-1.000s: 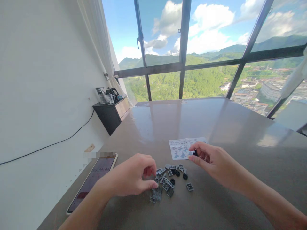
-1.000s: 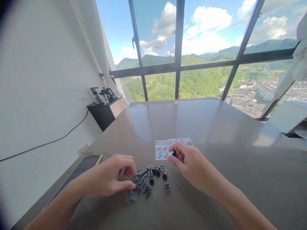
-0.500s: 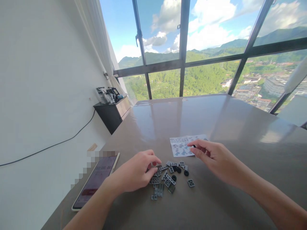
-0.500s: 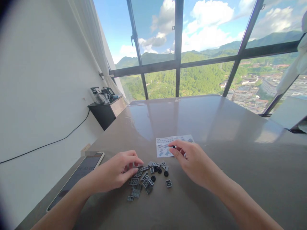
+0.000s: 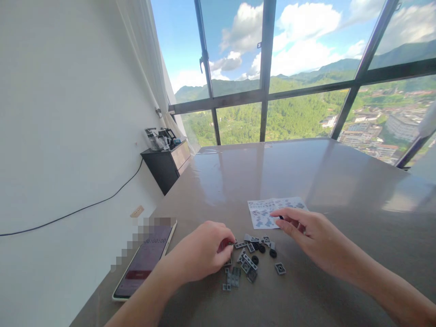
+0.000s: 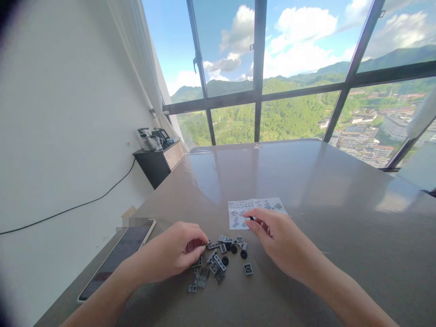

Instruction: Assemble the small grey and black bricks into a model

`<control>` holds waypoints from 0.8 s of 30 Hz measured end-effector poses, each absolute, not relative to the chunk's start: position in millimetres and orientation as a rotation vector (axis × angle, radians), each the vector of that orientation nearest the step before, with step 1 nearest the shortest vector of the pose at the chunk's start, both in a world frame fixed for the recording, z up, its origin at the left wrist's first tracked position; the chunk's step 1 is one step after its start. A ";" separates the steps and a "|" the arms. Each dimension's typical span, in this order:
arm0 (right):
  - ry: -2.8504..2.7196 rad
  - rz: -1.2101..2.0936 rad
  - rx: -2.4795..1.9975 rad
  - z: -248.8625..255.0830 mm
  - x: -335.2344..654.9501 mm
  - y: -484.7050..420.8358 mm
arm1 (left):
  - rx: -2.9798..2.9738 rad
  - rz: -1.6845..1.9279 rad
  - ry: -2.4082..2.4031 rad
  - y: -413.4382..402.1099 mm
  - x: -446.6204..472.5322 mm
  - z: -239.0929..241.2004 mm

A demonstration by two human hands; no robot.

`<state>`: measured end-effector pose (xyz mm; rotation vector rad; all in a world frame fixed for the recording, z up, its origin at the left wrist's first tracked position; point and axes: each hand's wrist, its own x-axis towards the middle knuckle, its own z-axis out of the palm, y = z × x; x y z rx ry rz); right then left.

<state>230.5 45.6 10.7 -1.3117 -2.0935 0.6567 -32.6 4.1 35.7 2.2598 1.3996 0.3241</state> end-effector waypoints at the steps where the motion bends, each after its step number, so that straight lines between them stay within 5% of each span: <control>1: -2.080 0.682 -1.314 10.7 230.1 45.5 | 2.245 0.355 1.392 4.0 -32.6 36.1; 13: -1.714 1.405 -1.025 11.9 210.3 30.3 | 1.118 1.091 1.183 8.6 -9.8 24.2; 24: -1.646 1.372 -1.039 7.6 195.3 23.9 | 0.971 1.165 1.139 0.7 9.7 14.4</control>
